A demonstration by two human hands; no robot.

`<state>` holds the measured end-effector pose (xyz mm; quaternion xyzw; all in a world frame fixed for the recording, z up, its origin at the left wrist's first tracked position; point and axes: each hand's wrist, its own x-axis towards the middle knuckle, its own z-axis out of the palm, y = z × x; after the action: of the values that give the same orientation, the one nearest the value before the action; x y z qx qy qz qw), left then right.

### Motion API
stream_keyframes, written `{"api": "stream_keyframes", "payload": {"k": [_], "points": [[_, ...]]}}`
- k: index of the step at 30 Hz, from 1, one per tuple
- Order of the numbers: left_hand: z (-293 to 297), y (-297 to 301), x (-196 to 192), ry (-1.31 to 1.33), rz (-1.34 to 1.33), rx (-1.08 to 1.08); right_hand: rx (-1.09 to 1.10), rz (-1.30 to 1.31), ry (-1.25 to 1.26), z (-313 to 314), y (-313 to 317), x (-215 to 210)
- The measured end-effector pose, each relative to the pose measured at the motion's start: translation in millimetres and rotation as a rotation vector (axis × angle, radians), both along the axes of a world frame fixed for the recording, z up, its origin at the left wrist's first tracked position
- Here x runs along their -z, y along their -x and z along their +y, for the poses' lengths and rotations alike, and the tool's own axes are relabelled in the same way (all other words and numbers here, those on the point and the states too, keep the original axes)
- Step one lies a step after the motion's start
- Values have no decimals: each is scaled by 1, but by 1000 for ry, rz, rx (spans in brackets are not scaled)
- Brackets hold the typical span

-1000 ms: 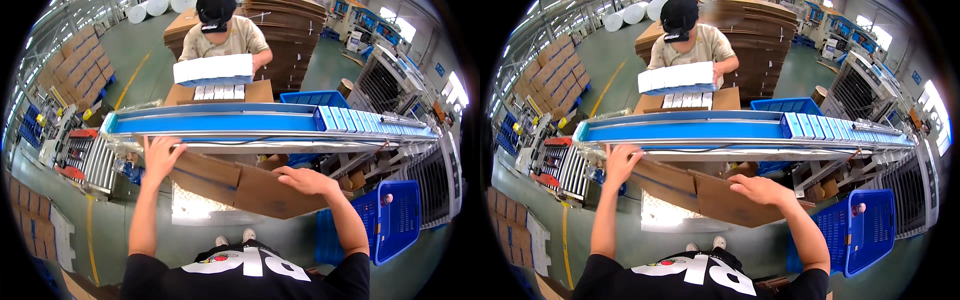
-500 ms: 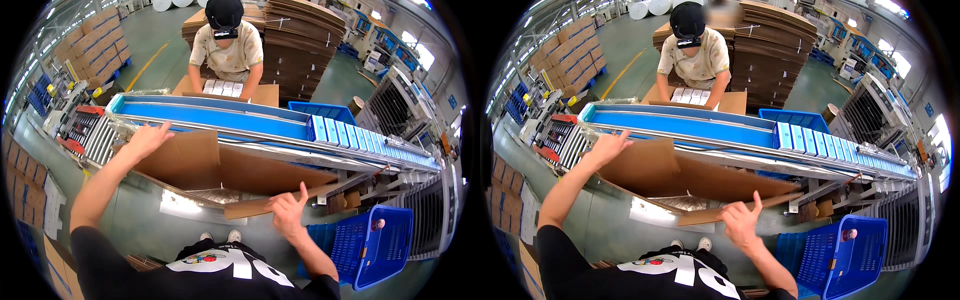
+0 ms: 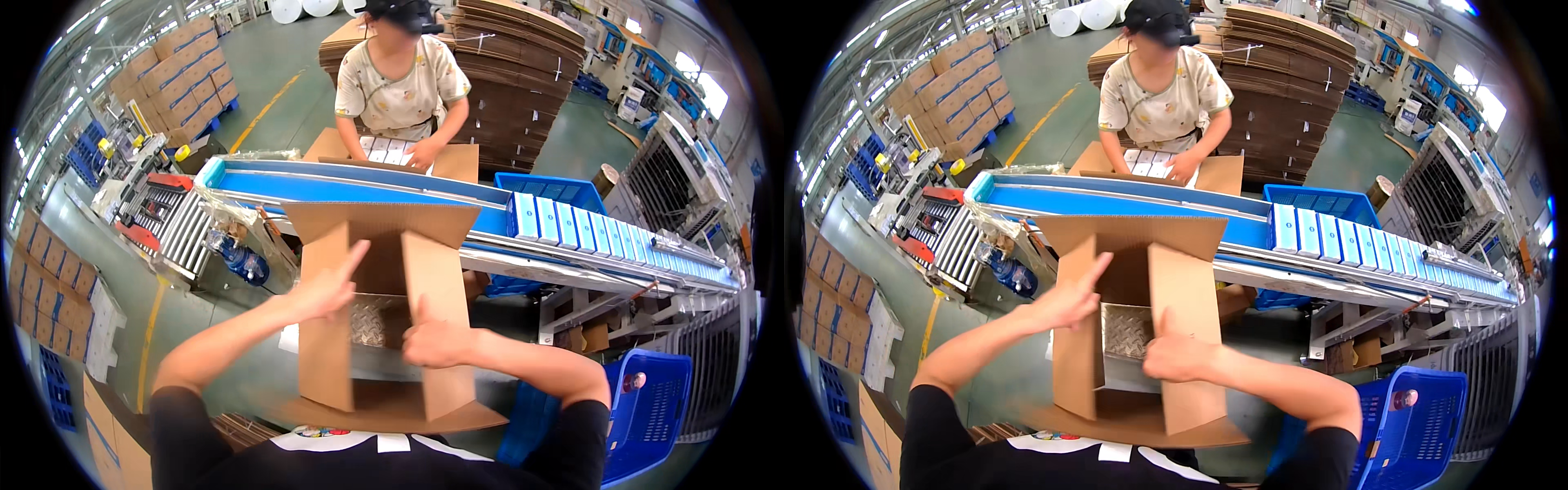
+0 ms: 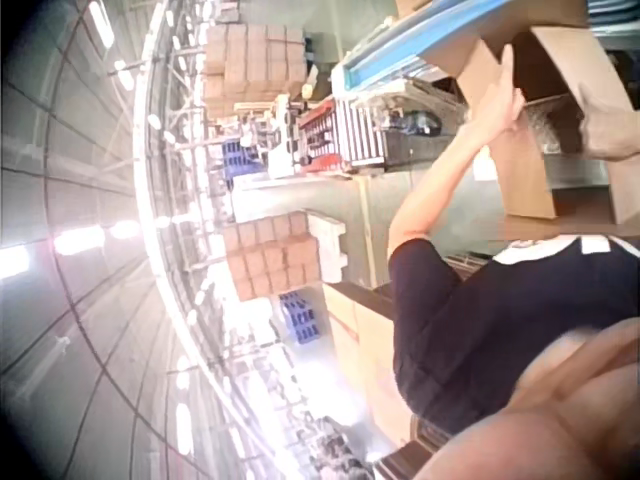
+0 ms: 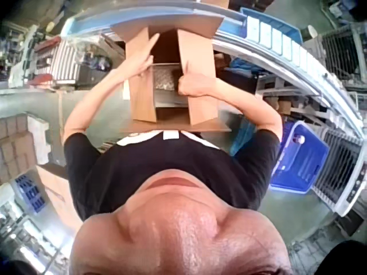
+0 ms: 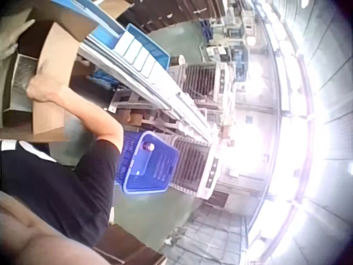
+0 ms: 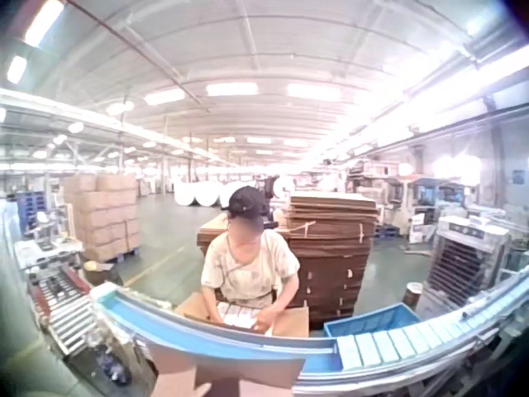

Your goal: The person opens cardboard boxes, packs packages from a conveyor belt into them by hand, seals the filled boxes through a taping machine, and stacks the sealed boxes onto a pallet.

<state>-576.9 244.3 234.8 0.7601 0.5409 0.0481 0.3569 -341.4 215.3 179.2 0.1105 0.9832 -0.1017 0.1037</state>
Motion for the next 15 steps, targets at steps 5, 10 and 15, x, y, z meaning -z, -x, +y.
{"api": "stream_keyframes", "payload": {"k": [5, 10, 15], "points": [[21, -24, 113, -198, 213, 478, 17, 143, 388, -2, 22, 45], [37, -26, 139, -120, 253, 483, 168, 126, 1084, -64, -47, -25], [82, -8, 139, -407, -69, 754, 535, -69, 870, -38, -27, -18]]}}
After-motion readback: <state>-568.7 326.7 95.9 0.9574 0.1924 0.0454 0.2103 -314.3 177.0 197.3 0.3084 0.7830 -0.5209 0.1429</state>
